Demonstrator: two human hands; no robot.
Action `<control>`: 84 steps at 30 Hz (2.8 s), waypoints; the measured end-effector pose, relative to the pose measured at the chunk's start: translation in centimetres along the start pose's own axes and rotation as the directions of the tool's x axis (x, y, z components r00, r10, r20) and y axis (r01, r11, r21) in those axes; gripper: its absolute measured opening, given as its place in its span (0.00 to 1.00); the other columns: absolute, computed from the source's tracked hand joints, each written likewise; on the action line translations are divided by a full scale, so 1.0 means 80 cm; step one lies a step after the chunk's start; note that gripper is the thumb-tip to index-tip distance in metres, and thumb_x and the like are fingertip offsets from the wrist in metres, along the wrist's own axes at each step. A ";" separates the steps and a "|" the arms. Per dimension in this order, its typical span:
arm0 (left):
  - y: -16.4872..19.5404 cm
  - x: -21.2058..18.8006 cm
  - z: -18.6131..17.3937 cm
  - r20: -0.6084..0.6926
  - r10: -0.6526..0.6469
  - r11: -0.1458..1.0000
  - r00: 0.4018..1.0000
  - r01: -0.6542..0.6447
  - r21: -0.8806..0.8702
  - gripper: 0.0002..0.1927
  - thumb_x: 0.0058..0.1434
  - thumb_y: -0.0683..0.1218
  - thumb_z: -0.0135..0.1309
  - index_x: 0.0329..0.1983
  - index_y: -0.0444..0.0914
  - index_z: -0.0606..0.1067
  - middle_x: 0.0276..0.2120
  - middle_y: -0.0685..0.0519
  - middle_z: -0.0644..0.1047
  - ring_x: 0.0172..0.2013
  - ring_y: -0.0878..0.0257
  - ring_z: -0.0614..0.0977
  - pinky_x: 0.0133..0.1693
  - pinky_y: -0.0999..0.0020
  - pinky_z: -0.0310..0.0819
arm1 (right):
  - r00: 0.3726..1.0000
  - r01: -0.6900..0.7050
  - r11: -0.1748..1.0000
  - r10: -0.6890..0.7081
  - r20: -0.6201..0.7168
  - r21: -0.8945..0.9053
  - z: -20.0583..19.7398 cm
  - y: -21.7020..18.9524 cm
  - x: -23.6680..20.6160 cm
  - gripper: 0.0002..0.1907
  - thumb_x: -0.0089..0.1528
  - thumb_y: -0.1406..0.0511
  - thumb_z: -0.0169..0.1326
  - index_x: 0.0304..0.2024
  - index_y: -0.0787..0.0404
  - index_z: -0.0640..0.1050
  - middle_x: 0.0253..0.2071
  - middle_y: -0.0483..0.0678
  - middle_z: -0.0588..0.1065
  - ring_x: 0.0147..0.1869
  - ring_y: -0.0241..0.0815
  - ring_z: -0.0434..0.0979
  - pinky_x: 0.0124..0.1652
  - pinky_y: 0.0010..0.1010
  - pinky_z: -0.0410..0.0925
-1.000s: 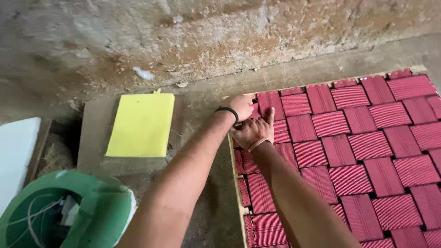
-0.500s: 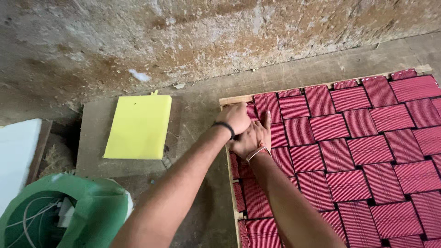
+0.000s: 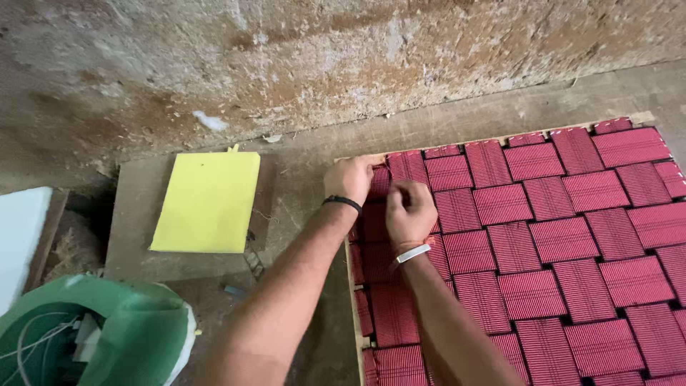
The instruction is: The person weaves red webbing straps across a wooden frame, pulling and interlacing each strap through the existing weave and pressing the surface flat. They cut a strap with scissors and use a pneumatic nail gun to fasten strap ends to the frame.
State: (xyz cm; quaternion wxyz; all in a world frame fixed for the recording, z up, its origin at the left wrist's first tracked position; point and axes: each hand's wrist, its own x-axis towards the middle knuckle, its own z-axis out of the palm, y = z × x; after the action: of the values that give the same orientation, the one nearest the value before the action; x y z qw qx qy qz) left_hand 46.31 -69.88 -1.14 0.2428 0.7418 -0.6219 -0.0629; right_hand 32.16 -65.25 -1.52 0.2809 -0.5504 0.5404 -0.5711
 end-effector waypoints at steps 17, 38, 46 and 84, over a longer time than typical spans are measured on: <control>-0.002 -0.030 0.025 -0.245 -0.012 0.998 0.969 0.028 0.062 0.06 0.64 0.49 0.53 0.41 0.53 0.80 0.25 0.51 0.82 0.26 0.50 0.84 0.27 0.51 0.76 | 0.856 0.406 0.659 -0.032 0.515 -0.633 0.009 -0.010 0.072 0.14 0.64 0.57 0.53 0.50 0.48 0.82 0.48 0.50 0.76 0.42 0.58 0.82 0.40 0.51 0.74; 0.013 -0.041 -0.001 -0.001 -0.033 0.999 0.999 0.033 -0.005 0.07 0.61 0.49 0.51 0.39 0.49 0.78 0.28 0.51 0.82 0.30 0.51 0.84 0.32 0.50 0.78 | 0.535 0.568 0.313 0.562 0.631 -0.761 0.088 -0.041 0.167 0.16 0.63 0.56 0.54 0.49 0.53 0.84 0.49 0.53 0.81 0.53 0.52 0.82 0.50 0.43 0.75; 0.008 -0.047 0.003 -0.140 0.001 0.996 0.990 -0.014 -0.091 0.04 0.57 0.48 0.55 0.35 0.47 0.79 0.24 0.50 0.81 0.29 0.51 0.83 0.32 0.50 0.77 | 0.373 0.742 0.365 0.473 0.798 -0.563 0.058 -0.016 0.182 0.13 0.61 0.51 0.59 0.42 0.47 0.86 0.40 0.50 0.84 0.43 0.48 0.85 0.46 0.41 0.76; -0.013 -0.012 0.020 -0.389 -0.047 0.921 0.920 -0.111 -0.374 0.06 0.65 0.45 0.58 0.43 0.48 0.74 0.36 0.56 0.81 0.40 0.53 0.80 0.43 0.55 0.74 | 0.822 0.270 0.952 -0.149 0.549 -0.145 0.012 0.026 0.122 0.09 0.60 0.66 0.65 0.44 0.56 0.82 0.39 0.45 0.81 0.41 0.39 0.82 0.42 0.30 0.74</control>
State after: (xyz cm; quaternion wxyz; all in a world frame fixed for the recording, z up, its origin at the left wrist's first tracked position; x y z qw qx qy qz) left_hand 46.42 -69.34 -3.18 0.5052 0.6659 -0.5481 -0.0318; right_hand 30.16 -75.02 -0.43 0.2930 -0.7703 0.4360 -0.3614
